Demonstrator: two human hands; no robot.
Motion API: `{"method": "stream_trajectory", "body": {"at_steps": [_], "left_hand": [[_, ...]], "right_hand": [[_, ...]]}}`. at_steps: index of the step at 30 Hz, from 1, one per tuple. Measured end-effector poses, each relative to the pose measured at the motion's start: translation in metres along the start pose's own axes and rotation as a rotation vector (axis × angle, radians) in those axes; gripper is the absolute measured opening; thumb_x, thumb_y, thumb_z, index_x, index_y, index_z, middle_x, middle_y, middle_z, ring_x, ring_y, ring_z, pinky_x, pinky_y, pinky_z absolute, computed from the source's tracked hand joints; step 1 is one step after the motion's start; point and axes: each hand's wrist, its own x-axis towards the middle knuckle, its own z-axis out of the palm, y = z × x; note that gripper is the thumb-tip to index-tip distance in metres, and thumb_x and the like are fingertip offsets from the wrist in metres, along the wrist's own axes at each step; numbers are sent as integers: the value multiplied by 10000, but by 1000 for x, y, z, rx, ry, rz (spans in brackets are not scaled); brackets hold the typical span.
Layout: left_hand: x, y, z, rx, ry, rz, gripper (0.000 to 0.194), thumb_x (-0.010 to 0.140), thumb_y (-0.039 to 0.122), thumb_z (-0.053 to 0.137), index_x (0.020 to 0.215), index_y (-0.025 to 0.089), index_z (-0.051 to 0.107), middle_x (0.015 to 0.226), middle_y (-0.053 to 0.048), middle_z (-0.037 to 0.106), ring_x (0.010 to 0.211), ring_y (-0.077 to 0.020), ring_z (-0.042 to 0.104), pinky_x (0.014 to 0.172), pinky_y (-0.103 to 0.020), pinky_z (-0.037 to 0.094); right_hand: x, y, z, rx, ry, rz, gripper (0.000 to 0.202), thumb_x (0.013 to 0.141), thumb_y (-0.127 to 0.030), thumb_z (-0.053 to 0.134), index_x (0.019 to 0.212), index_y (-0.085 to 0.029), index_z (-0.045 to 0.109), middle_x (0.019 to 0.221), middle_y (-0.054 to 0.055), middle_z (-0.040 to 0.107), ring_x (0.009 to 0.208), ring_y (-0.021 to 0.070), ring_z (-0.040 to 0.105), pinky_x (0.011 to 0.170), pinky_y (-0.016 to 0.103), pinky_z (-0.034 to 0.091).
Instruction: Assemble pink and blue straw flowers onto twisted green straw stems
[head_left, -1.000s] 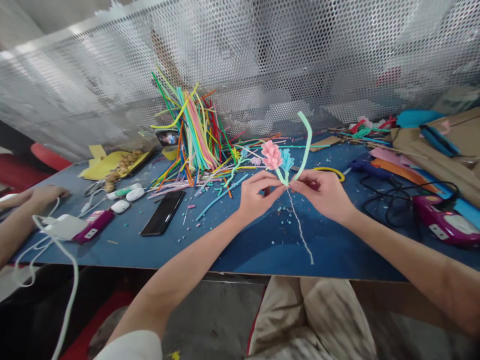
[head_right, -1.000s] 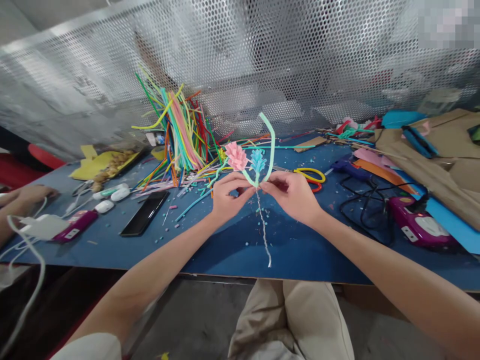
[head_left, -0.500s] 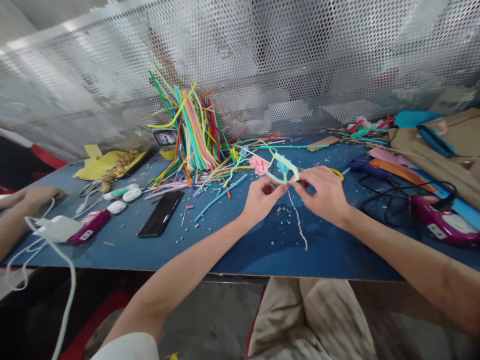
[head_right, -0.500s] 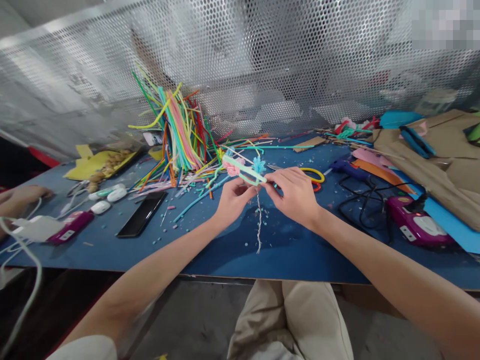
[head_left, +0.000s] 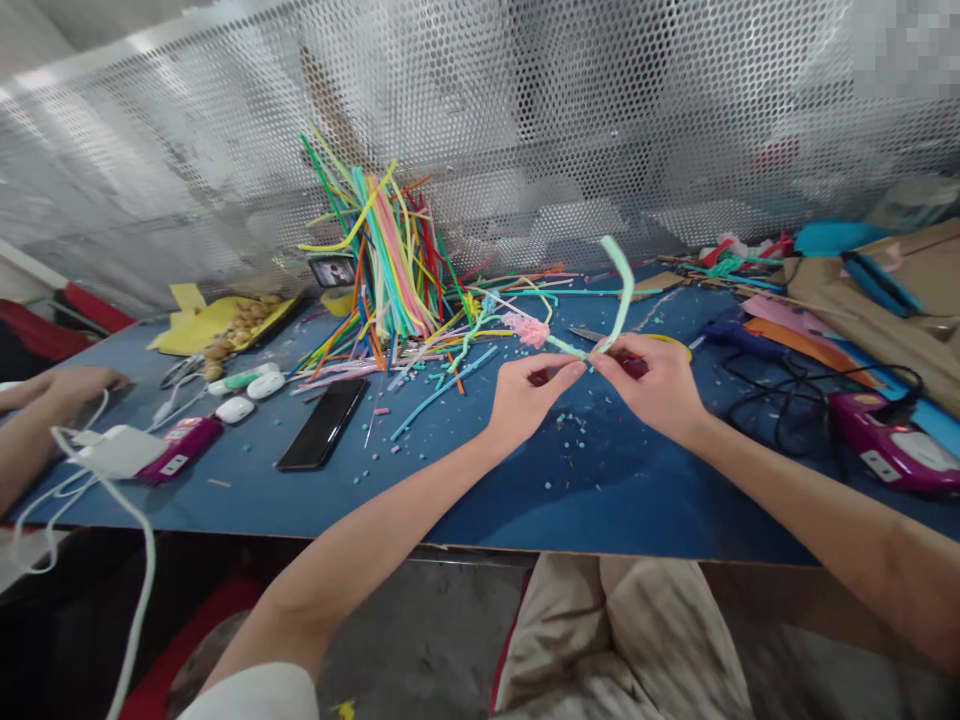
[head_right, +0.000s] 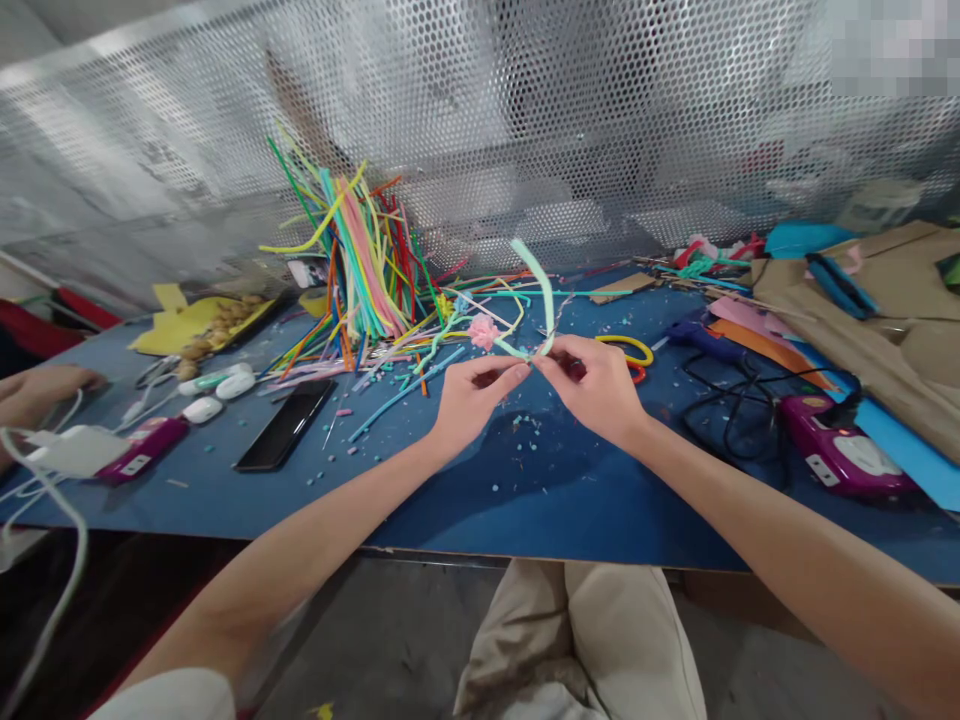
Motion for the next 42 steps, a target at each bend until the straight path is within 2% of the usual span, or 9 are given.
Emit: {"method": "stream_trajectory", "body": {"at_steps": [3,9,13,18,23,30,36,39,42], "left_hand": [[0,0,0,-25,4,-21,286,847,471,720,939,212,799,770,-12,717,578,-100,500,538,-249,384],[4,-4,1,-107,2,-52,260,816,446,748,861,190,774,720,-1,665,581,-90,481,545,-233,382],[6,-7,1,-150,-33,-57,255,813,440,744,843,186,743,674,17,611,557,-82,460,531,-225,374],[5,-5,1,-125,-62,-50,254,820,431,729,835,177,725,653,22,586,538,-77,455,515,-219,361],[3,1,3,-58,-11,-68,281,821,436,713,771,160,728,625,15,584,517,-76,457,489,-217,339],[1,4,4,-19,34,-70,214,817,361,698,785,158,759,685,-6,659,536,-79,466,506,-220,354],[2,2,5,-58,41,-40,143,780,253,666,681,150,660,640,27,588,538,-64,427,512,-202,343],[3,2,5,-24,39,-17,138,782,246,655,681,153,658,620,37,576,511,-57,407,496,-198,335],[3,1,3,105,36,71,115,786,236,663,706,163,700,651,25,636,542,-69,484,535,-198,387]], "right_hand": [[-1,2,0,-59,18,-48,190,905,-373,651,893,-212,750,857,57,769,735,206,681,691,360,514],[0,4,-1,-176,37,-228,132,911,-314,652,913,-249,767,880,30,792,781,218,716,812,406,501],[0,2,-1,-201,50,-287,121,907,-304,652,926,-268,766,873,7,793,775,207,716,805,393,488],[0,-1,1,-259,46,-263,132,897,-306,643,862,-240,752,743,0,757,596,162,632,742,364,452],[0,-2,4,-329,100,-257,148,878,-307,641,795,-224,732,600,-33,676,526,131,564,717,337,410],[0,-3,7,-357,134,-276,114,868,-251,642,798,-241,732,668,-41,725,550,126,594,730,337,377],[-1,-6,8,-439,136,-334,110,876,-234,641,811,-247,728,780,-45,775,609,128,641,775,359,354],[0,-7,6,-461,121,-342,122,877,-237,640,789,-244,723,743,-47,760,615,129,638,774,364,333],[2,-8,3,-450,68,-293,148,875,-261,642,752,-243,721,666,-51,724,586,125,609,754,362,311]]}}
